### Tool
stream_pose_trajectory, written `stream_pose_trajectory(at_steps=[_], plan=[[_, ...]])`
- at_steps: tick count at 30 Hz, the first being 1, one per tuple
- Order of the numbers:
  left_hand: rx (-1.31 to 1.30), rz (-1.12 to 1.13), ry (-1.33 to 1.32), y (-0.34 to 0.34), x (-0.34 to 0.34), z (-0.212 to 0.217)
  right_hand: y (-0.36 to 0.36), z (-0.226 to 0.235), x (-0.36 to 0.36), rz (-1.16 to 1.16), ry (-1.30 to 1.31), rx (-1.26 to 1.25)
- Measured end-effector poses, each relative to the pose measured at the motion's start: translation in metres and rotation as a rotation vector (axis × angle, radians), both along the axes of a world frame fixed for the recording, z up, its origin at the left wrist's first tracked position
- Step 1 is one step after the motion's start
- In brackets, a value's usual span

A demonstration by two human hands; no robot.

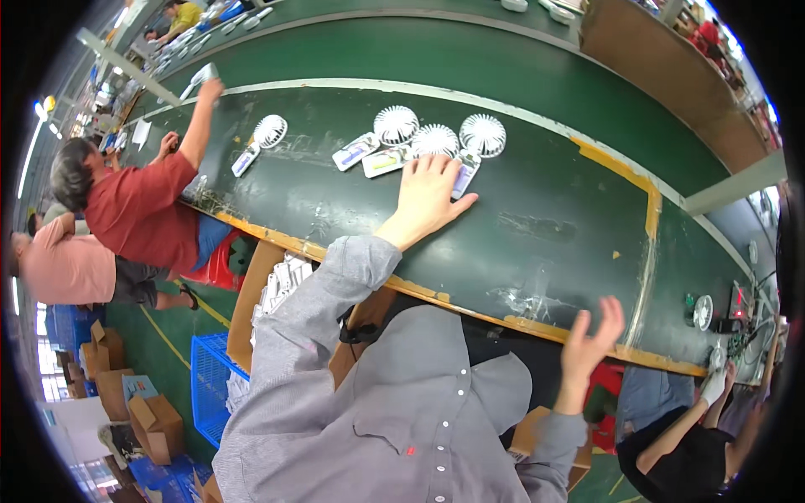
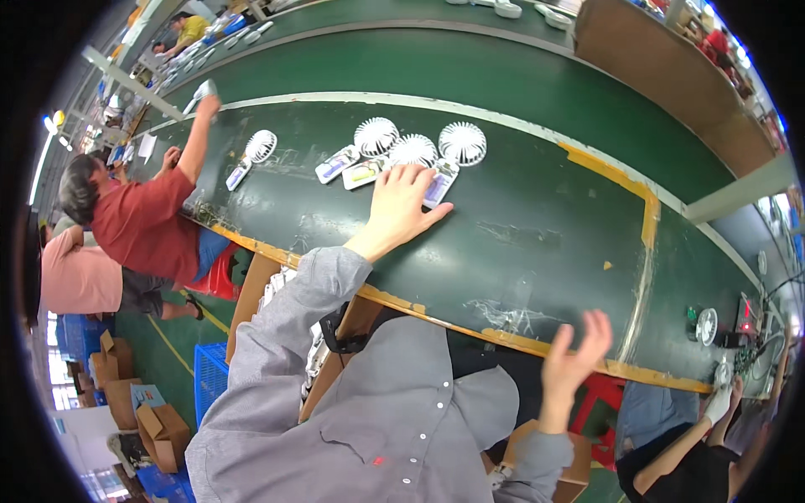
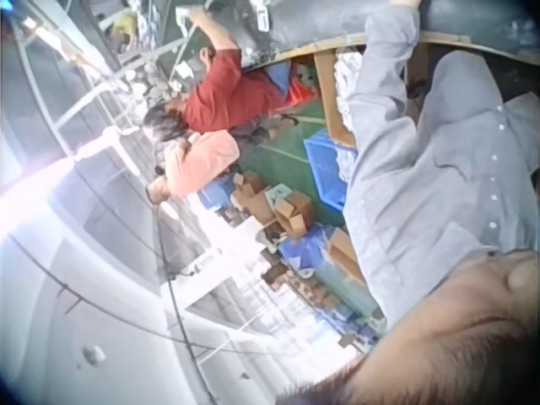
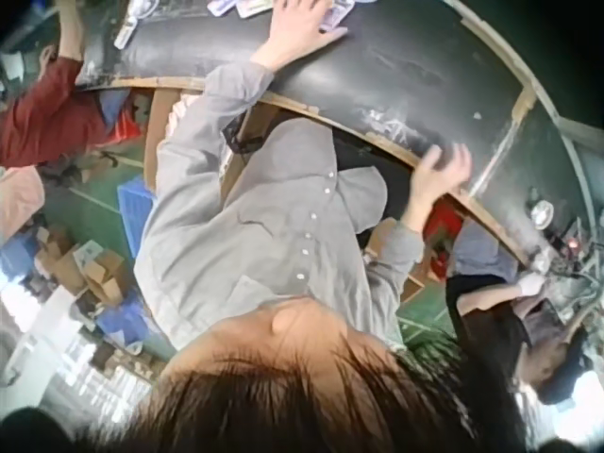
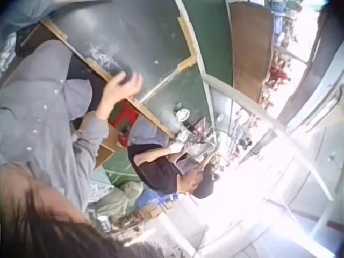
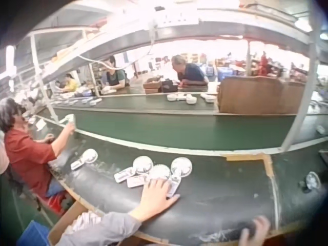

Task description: Assemble small portable handheld fans by attaching the internal circuit boards and motors to the plastic casings.

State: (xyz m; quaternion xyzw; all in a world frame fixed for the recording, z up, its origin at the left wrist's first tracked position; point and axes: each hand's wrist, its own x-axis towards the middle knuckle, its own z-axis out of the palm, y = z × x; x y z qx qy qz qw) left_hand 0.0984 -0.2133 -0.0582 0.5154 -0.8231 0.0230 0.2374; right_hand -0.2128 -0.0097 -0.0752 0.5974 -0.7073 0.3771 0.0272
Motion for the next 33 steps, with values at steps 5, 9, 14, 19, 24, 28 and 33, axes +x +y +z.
stream_pose_trajectory(at_steps=[5,9,14,19,24,28,33], plan=[[0.183,-0.087,0.076,0.014,-0.042,-0.01,0.034,-0.002,0.062,0.119,-0.233,-0.003],[0.533,-0.647,0.341,0.065,-0.07,0.003,0.038,-0.004,0.067,0.116,-0.294,0.014],[0.134,-0.452,-0.012,0.053,-0.076,0.01,0.003,0.006,0.053,0.159,-0.117,-0.021],[0.319,-0.584,0.016,0.07,-0.072,-0.009,-0.037,-0.006,0.035,0.307,0.047,0.09],[0.436,-0.528,0.397,0.088,-0.064,0.031,-0.022,0.001,0.035,0.456,-0.105,0.134],[0.657,-0.567,0.568,0.095,-0.068,0.052,-0.002,0.004,0.046,0.424,-0.306,-0.013],[0.658,-0.72,0.217,0.093,-0.056,0.077,0.024,0.054,0.047,0.521,-0.166,0.243]])
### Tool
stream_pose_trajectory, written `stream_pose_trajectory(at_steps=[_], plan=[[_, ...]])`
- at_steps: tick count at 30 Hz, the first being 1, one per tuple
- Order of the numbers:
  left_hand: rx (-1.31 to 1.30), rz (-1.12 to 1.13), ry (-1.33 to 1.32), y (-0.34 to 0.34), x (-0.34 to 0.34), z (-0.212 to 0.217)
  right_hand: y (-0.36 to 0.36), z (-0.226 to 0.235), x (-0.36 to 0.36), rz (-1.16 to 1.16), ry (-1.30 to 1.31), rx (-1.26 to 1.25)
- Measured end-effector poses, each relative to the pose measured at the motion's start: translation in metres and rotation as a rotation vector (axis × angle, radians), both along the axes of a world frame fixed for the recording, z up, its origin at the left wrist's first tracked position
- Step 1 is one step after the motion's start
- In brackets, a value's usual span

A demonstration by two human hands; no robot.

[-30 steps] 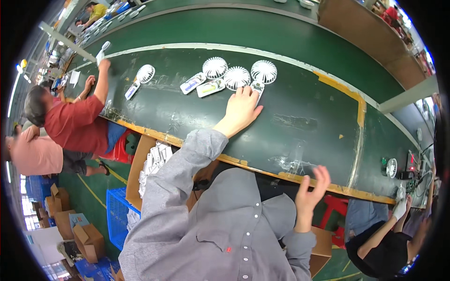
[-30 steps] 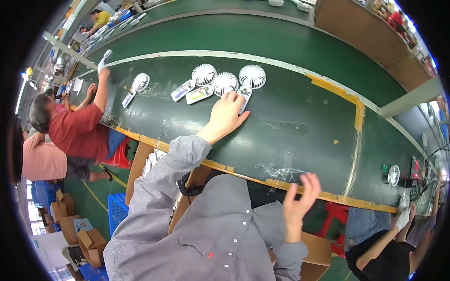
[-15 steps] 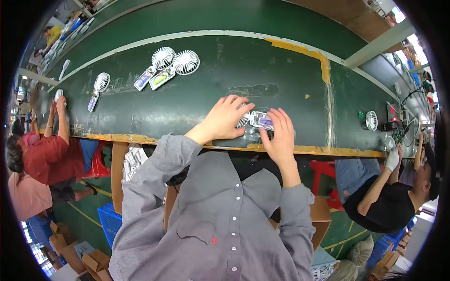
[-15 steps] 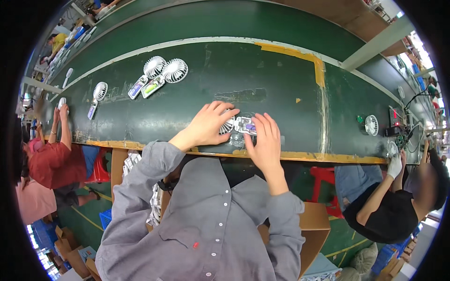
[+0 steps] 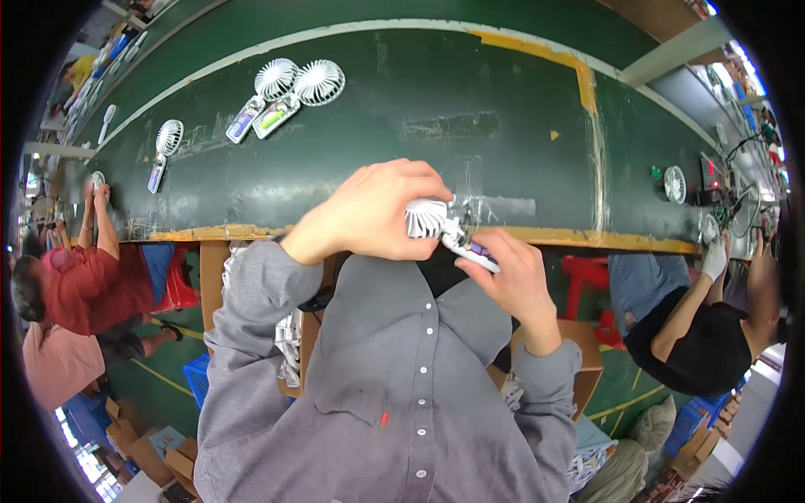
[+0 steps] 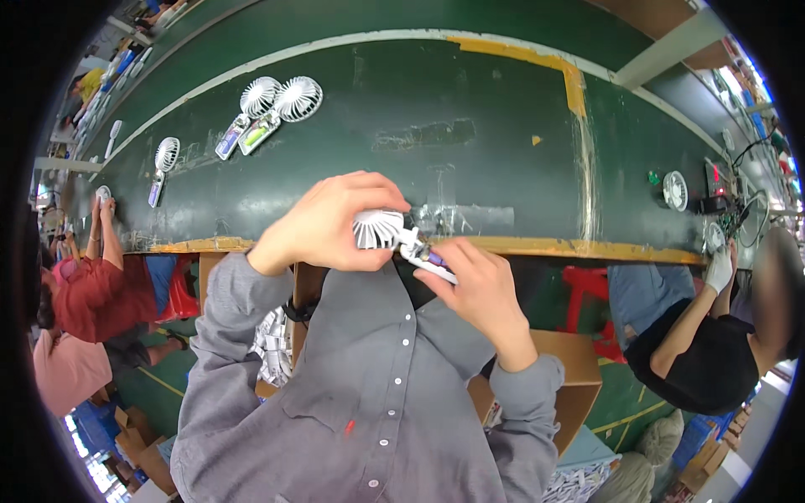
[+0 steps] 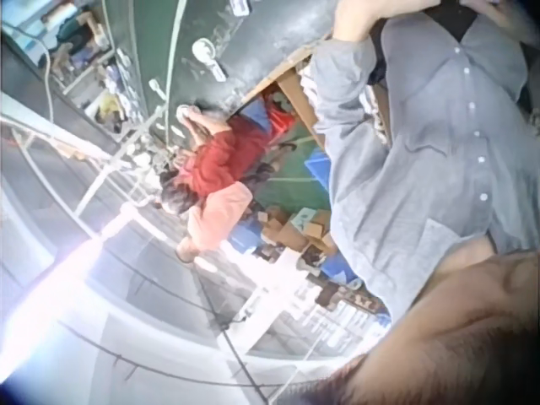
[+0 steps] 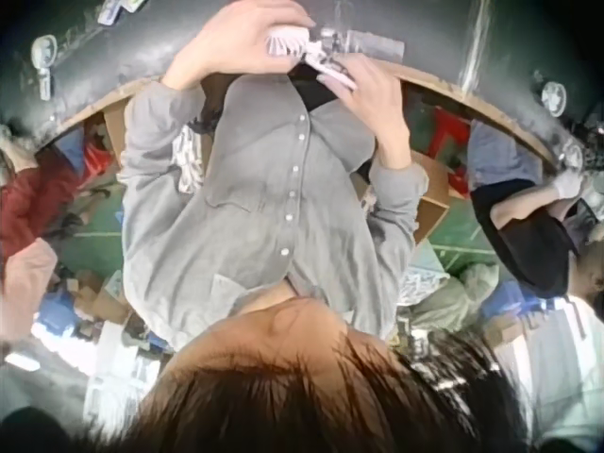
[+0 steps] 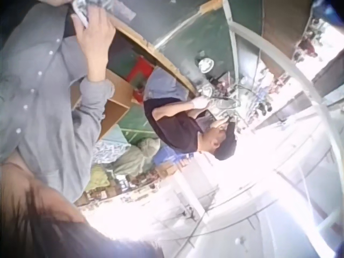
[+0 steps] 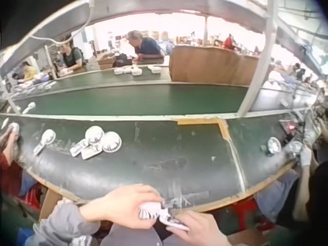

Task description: Assemble small portable handheld fans by attaching the internal circuit boards and motors to the plastic casings.

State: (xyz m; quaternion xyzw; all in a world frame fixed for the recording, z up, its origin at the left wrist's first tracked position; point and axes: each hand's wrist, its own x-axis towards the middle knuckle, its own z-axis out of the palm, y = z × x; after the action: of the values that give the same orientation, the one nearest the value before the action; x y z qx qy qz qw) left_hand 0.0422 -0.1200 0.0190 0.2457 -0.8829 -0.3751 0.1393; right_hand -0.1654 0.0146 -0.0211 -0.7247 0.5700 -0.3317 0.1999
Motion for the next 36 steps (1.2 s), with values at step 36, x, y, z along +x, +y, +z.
stream_pose_trajectory(at_steps=[36], plan=[[-0.085,-0.187,0.506,0.102,-0.048,-0.018,0.089,0.031,-0.007,-0.16,-1.09,0.661]])
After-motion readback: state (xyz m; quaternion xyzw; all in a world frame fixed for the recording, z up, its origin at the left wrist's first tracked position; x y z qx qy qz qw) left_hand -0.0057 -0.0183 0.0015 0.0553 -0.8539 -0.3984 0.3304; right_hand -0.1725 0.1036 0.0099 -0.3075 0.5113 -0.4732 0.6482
